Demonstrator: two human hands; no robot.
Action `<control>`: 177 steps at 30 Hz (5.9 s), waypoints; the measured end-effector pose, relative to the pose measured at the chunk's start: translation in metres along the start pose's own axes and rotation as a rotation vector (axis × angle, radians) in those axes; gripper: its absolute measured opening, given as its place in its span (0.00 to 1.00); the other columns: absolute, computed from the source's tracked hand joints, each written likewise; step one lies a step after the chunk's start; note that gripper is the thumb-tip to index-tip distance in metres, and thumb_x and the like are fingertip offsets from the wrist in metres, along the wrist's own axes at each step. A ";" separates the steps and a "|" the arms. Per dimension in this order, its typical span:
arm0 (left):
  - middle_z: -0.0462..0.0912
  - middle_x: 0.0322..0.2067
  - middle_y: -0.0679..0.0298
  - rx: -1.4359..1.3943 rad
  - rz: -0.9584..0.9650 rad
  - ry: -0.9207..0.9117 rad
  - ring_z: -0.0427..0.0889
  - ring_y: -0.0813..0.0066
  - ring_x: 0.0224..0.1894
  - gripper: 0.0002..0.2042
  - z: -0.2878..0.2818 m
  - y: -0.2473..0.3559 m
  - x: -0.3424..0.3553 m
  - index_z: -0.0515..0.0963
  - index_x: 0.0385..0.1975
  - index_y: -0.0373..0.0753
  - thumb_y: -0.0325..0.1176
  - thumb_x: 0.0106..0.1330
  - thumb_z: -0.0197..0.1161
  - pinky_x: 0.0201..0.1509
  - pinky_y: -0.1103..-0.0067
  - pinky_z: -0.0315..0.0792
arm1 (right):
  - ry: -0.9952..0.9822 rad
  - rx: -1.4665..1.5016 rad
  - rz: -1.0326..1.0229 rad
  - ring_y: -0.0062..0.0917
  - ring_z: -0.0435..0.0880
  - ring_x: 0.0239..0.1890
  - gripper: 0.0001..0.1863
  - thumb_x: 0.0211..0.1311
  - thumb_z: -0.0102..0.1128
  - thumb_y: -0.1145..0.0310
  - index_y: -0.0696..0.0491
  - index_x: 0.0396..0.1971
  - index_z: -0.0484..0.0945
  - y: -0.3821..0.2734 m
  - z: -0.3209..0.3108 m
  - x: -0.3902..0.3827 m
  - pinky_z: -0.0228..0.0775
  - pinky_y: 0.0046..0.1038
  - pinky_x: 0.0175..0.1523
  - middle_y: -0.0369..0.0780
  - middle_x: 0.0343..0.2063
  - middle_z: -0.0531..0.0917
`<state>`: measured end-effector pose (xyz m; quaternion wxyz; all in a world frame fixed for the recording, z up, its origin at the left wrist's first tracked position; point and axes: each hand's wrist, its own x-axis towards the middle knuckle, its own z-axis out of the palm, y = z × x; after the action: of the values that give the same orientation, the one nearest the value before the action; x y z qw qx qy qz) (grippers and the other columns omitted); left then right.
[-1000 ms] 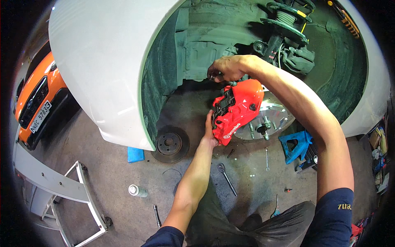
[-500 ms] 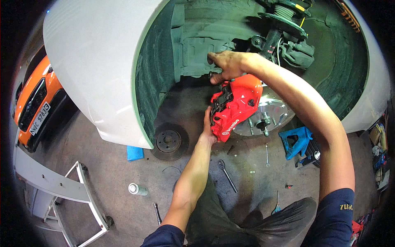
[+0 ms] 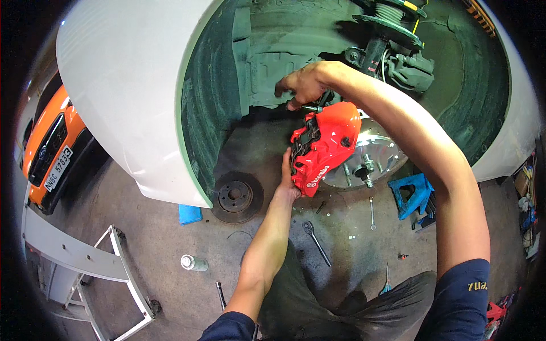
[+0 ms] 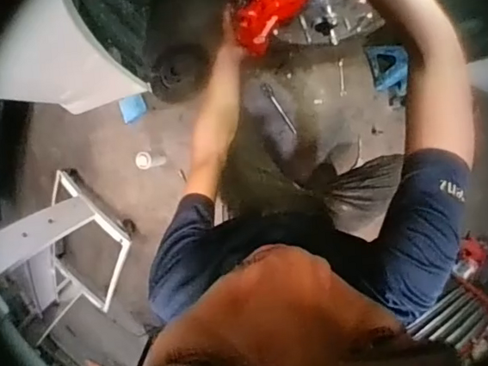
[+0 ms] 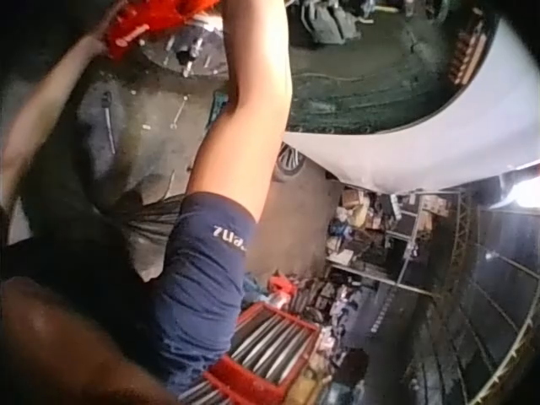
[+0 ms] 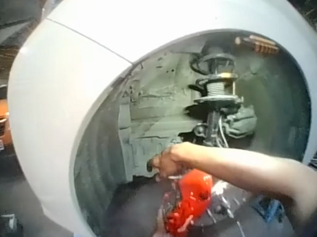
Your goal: Installing a new red brake caliper and securing it with bolts using a torque wrench.
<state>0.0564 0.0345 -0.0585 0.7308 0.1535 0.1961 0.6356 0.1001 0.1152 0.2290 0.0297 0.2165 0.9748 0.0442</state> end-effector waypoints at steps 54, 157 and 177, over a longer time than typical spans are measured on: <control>0.79 0.54 0.61 -0.027 -0.015 0.033 0.82 0.66 0.47 0.38 0.004 0.002 -0.002 0.69 0.61 0.44 0.69 0.63 0.46 0.44 0.71 0.80 | -0.315 -0.147 -0.160 0.44 0.81 0.50 0.38 0.45 0.74 0.47 0.56 0.53 0.77 -0.009 -0.006 0.003 0.73 0.39 0.55 0.48 0.46 0.83; 0.83 0.36 0.62 0.212 -0.104 0.277 0.81 0.62 0.34 0.44 -0.007 -0.001 -0.001 0.77 0.51 0.48 0.81 0.48 0.48 0.38 0.52 0.76 | 0.559 0.313 0.178 0.42 0.84 0.42 0.21 0.67 0.53 0.54 0.56 0.45 0.81 0.042 0.062 -0.129 0.74 0.36 0.51 0.49 0.37 0.85; 0.70 0.61 0.43 2.095 -0.309 0.574 0.71 0.48 0.62 0.40 -0.169 -0.213 0.106 0.69 0.60 0.34 0.58 0.54 0.67 0.65 0.64 0.66 | 0.571 0.283 2.504 0.46 0.84 0.43 0.25 0.48 0.73 0.62 0.56 0.45 0.78 -0.048 0.581 -0.486 0.75 0.40 0.50 0.48 0.42 0.84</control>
<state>0.1722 0.1043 -0.3174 0.2369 0.5184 0.8189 0.0676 0.5645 -0.0926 -0.3343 -0.2630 0.9615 0.0776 -0.0167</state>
